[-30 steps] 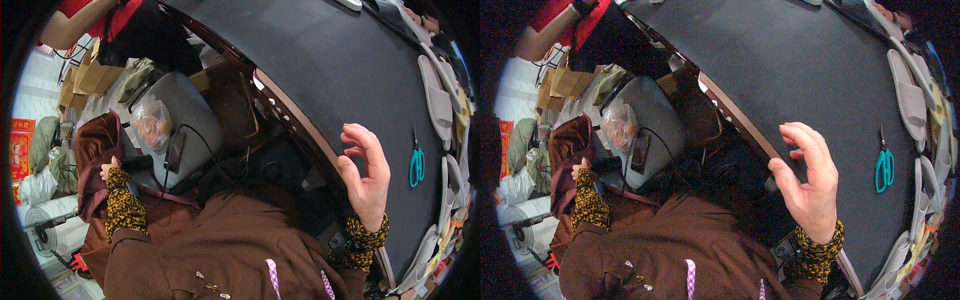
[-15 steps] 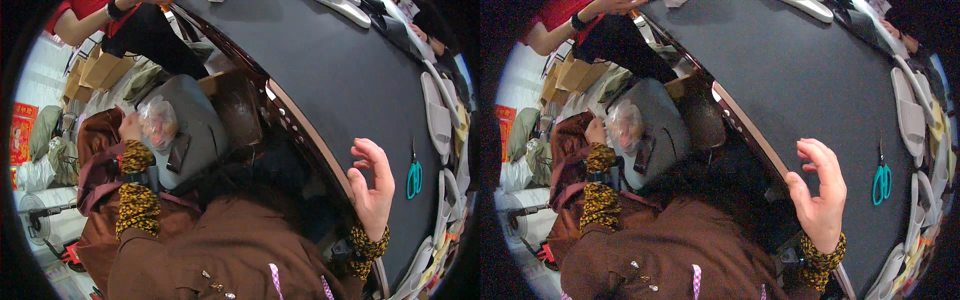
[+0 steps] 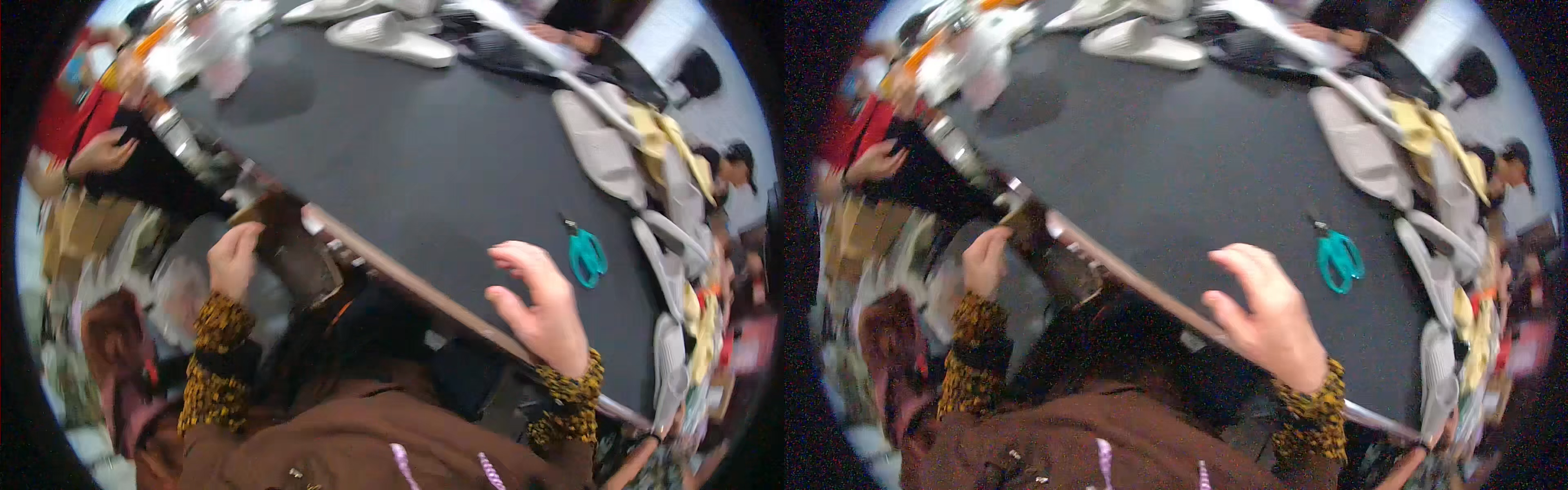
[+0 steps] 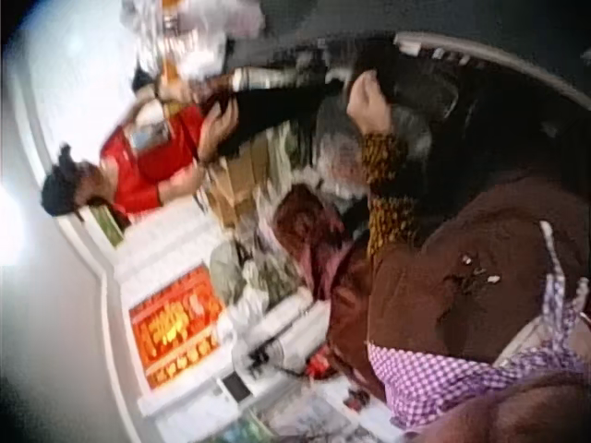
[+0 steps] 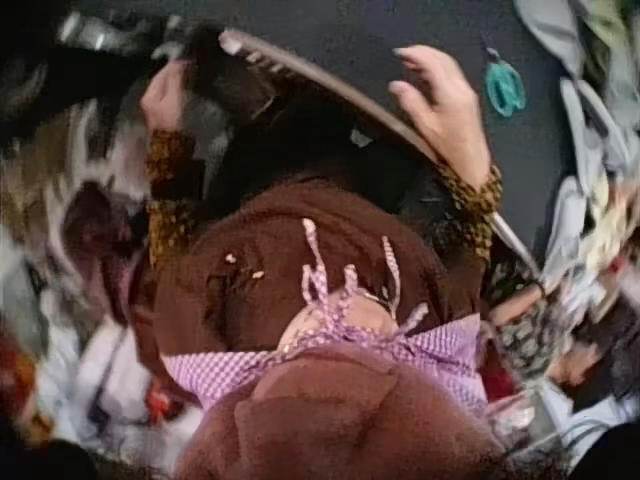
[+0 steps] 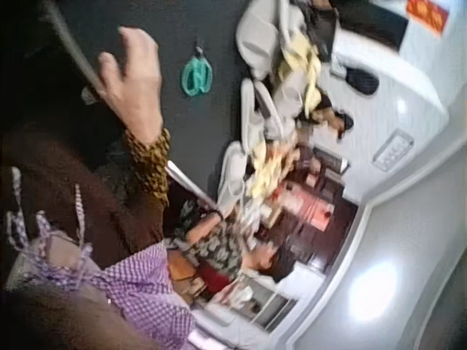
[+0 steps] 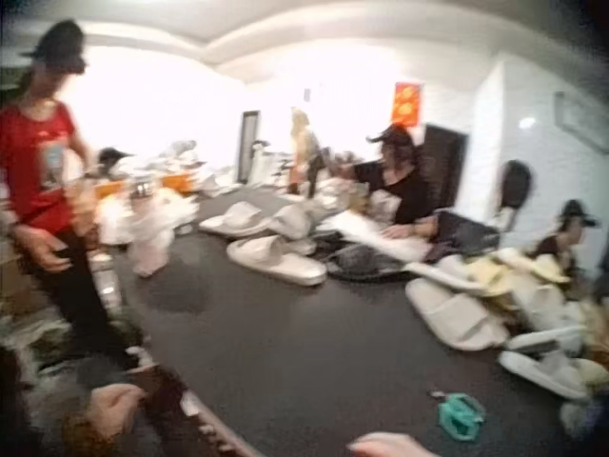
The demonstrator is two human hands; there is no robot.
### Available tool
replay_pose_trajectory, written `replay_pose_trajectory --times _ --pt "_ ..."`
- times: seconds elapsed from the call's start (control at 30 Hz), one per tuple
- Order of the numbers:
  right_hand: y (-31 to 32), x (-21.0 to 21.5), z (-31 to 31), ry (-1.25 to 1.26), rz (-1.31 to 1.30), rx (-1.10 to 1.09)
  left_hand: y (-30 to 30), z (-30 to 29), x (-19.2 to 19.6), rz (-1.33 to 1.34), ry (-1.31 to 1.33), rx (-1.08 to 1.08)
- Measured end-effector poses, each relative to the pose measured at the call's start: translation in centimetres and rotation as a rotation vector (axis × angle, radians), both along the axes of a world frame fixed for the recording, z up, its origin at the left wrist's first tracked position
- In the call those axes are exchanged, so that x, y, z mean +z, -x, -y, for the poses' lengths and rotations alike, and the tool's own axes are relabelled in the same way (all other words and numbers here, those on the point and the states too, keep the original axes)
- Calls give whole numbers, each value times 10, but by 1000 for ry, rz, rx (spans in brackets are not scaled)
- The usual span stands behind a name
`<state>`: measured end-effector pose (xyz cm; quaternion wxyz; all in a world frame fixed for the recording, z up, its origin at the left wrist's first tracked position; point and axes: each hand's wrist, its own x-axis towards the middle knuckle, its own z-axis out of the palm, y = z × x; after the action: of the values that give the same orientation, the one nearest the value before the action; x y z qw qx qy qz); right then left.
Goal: Use scissors to trim excess material from the edges of sandals.
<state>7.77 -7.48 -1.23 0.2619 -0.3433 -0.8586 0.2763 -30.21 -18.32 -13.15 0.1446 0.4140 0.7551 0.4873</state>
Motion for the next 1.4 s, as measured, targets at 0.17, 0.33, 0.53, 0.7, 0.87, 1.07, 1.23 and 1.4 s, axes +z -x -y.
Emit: replay_pose_trajectory --times 0.17,0.33,0.53,0.7,0.87,1.07,1.23,1.4 --pt "-29 8 -2 -172 49 35 -67 -42 70 167 -208 -283" --pt "-53 15 -8 -247 108 -53 -111 -71 113 70 -258 -559" --pt "-102 36 -31 -238 220 -283 -175 -95 163 -54 -245 -923" --pt "-135 36 -52 -260 404 -405 -206 -111 192 -267 -351 -1132" --pt "-139 27 -56 -116 459 -348 -226 -126 207 -284 -446 -1257" --pt "-141 20 -58 -116 436 -376 -259 -144 217 -312 -508 -1409" --pt "-141 13 -65 -199 391 -334 -281 -153 219 -286 -635 -1568" --pt "-141 17 -62 -119 424 -423 -297 -150 226 -163 -776 -1618"
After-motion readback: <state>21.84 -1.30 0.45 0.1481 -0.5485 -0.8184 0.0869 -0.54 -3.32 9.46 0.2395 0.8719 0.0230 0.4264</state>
